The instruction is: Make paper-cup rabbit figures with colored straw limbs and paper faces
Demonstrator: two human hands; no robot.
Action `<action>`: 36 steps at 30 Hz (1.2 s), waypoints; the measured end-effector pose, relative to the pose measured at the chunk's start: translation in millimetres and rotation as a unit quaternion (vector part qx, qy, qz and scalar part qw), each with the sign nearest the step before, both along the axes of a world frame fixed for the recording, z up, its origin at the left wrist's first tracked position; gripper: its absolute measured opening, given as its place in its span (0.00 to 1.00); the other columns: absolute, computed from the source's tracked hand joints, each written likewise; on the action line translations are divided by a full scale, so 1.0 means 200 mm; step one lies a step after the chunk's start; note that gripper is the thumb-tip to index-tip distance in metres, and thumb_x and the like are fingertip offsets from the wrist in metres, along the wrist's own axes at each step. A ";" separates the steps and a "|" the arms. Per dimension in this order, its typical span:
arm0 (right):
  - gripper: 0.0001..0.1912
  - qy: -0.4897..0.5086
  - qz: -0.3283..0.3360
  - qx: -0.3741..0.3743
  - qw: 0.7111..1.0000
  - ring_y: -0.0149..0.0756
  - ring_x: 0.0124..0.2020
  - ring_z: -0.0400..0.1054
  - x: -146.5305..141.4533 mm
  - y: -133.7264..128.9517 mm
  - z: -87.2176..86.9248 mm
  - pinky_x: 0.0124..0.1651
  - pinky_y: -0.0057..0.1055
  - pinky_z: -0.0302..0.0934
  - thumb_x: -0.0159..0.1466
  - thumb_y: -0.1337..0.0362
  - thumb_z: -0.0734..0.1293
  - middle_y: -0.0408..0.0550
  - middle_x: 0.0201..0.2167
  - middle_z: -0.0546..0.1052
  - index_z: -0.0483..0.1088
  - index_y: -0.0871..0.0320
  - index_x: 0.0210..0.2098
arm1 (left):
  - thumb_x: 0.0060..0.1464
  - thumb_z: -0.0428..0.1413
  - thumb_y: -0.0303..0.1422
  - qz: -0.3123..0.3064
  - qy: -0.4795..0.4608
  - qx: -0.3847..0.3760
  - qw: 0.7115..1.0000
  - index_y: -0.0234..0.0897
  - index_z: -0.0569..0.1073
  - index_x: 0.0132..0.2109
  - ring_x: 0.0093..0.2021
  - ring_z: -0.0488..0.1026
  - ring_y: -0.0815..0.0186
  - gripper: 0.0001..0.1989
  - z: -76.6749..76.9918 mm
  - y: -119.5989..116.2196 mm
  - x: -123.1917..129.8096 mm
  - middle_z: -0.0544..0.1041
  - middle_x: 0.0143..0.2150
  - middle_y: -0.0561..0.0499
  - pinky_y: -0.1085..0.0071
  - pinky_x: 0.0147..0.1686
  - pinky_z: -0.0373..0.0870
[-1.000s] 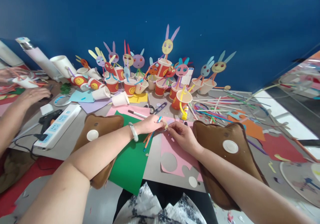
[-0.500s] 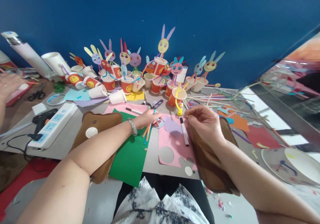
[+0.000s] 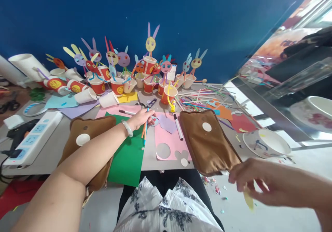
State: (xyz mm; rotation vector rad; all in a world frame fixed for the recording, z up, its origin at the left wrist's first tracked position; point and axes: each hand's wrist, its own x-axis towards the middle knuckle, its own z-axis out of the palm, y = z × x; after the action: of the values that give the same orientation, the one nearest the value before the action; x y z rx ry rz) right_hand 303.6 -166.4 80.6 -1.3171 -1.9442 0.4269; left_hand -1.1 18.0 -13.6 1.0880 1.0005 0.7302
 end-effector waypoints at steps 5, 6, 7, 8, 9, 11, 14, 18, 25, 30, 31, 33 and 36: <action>0.11 -0.028 0.016 -0.077 0.997 0.38 0.19 0.66 0.04 0.08 0.05 0.21 0.35 0.61 0.58 0.54 0.71 0.50 0.18 0.72 0.73 0.53 0.25 | 0.63 0.52 0.38 0.023 -0.033 -0.039 0.998 0.30 0.71 0.33 0.22 0.70 0.69 0.15 0.02 0.00 0.00 0.61 0.17 0.59 0.68 0.33 0.71; 0.10 -0.050 0.045 -0.115 0.991 0.38 0.19 0.66 0.04 0.11 0.06 0.21 0.34 0.61 0.59 0.55 0.71 0.50 0.18 0.73 0.74 0.53 0.25 | 0.63 0.52 0.38 0.029 -0.039 -0.045 0.998 0.30 0.71 0.33 0.22 0.70 0.69 0.15 0.03 0.00 0.00 0.63 0.17 0.58 0.68 0.33 0.71; 0.09 -0.078 0.082 -0.157 0.981 0.37 0.18 0.67 0.03 0.15 0.06 0.20 0.34 0.61 0.60 0.57 0.70 0.50 0.18 0.74 0.75 0.53 0.27 | 0.63 0.52 0.38 0.034 -0.044 -0.052 0.997 0.30 0.71 0.33 0.22 0.70 0.69 0.15 0.04 0.00 0.00 0.64 0.18 0.57 0.68 0.33 0.71; 0.08 -0.105 0.118 -0.193 0.968 0.37 0.18 0.67 0.02 0.19 0.06 0.20 0.33 0.61 0.61 0.58 0.70 0.50 0.19 0.75 0.76 0.53 0.28 | 0.63 0.53 0.39 0.036 -0.047 -0.057 0.997 0.30 0.71 0.33 0.22 0.70 0.69 0.16 0.04 0.00 0.00 0.65 0.18 0.56 0.68 0.32 0.71; 0.08 -0.137 0.157 -0.231 0.950 0.37 0.19 0.69 0.01 0.24 0.05 0.21 0.32 0.62 0.62 0.59 0.68 0.50 0.21 0.76 0.78 0.53 0.30 | 0.62 0.53 0.40 0.038 -0.049 -0.061 0.996 0.31 0.71 0.32 0.22 0.70 0.69 0.16 0.05 0.00 0.00 0.66 0.19 0.56 0.68 0.32 0.72; 0.08 -0.151 0.172 -0.215 0.949 0.37 0.23 0.71 -0.06 0.35 0.03 0.24 0.31 0.63 0.62 0.59 0.68 0.50 0.24 0.78 0.79 0.54 0.33 | 0.62 0.53 0.41 0.043 -0.049 -0.067 0.996 0.31 0.71 0.32 0.22 0.71 0.69 0.17 0.05 0.00 0.00 0.68 0.20 0.55 0.68 0.32 0.72; 0.09 -0.122 0.163 -0.200 0.959 0.34 0.23 0.70 -0.22 0.54 -0.04 0.25 0.27 0.62 0.60 0.57 0.70 0.45 0.24 0.78 0.79 0.54 0.34 | 0.63 0.52 0.43 0.060 -0.055 -0.063 0.995 0.32 0.70 0.33 0.21 0.71 0.68 0.18 0.03 0.00 0.01 0.69 0.20 0.54 0.68 0.30 0.71; 0.14 -0.026 0.154 -0.239 0.958 0.32 0.17 0.67 -0.49 0.75 -0.20 0.21 0.26 0.60 0.58 0.51 0.72 0.43 0.19 0.76 0.77 0.56 0.32 | 0.61 0.52 0.47 0.062 -0.070 -0.031 0.995 0.33 0.70 0.39 0.23 0.72 0.69 0.19 0.02 0.01 0.01 0.72 0.23 0.53 0.71 0.29 0.70; 0.21 0.149 0.185 -0.309 0.921 0.25 0.13 0.60 -0.69 0.83 -0.48 0.16 0.23 0.51 0.60 0.46 0.69 0.41 0.16 0.73 0.71 0.58 0.25 | 0.65 0.44 0.47 0.061 -0.087 -0.044 0.993 0.35 0.71 0.47 0.22 0.70 0.70 0.20 0.04 0.01 0.01 0.71 0.27 0.53 0.72 0.25 0.69; 0.21 0.205 0.168 -0.359 0.895 0.26 0.13 0.63 -0.69 0.81 -0.50 0.16 0.25 0.55 0.61 0.46 0.68 0.47 0.25 0.79 0.73 0.59 0.30 | 0.63 0.48 0.48 0.055 -0.130 -0.066 0.988 0.36 0.71 0.44 0.19 0.67 0.72 0.19 0.03 -0.01 0.03 0.70 0.31 0.54 0.74 0.19 0.66; 0.20 0.216 0.172 -0.372 0.886 0.27 0.14 0.65 -0.70 0.80 -0.50 0.16 0.25 0.56 0.61 0.46 0.68 0.47 0.27 0.80 0.73 0.58 0.31 | 0.62 0.48 0.48 0.059 -0.132 -0.074 0.987 0.36 0.71 0.44 0.19 0.67 0.72 0.19 0.03 -0.01 0.04 0.70 0.30 0.54 0.74 0.19 0.65; 0.19 0.243 0.179 -0.388 0.871 0.28 0.15 0.67 -0.71 0.78 -0.51 0.16 0.25 0.58 0.59 0.47 0.71 0.46 0.27 0.80 0.71 0.58 0.33 | 0.62 0.48 0.47 0.076 -0.136 -0.099 0.983 0.35 0.71 0.42 0.20 0.67 0.72 0.19 0.02 -0.01 0.05 0.69 0.29 0.54 0.74 0.20 0.65; 0.19 0.277 0.184 -0.404 0.852 0.29 0.14 0.67 -0.72 0.77 -0.53 0.15 0.24 0.58 0.55 0.51 0.75 0.40 0.21 0.76 0.67 0.56 0.33 | 0.60 0.49 0.39 0.090 -0.157 -0.134 0.974 0.34 0.70 0.41 0.23 0.70 0.70 0.12 0.01 0.00 0.07 0.70 0.29 0.53 0.72 0.26 0.69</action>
State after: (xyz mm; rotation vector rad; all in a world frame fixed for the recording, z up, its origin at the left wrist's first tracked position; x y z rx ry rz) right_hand 159.7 -12.4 -25.7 -1.0694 -1.5256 1.7572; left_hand 13.3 17.0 -11.3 0.6296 0.9006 0.8561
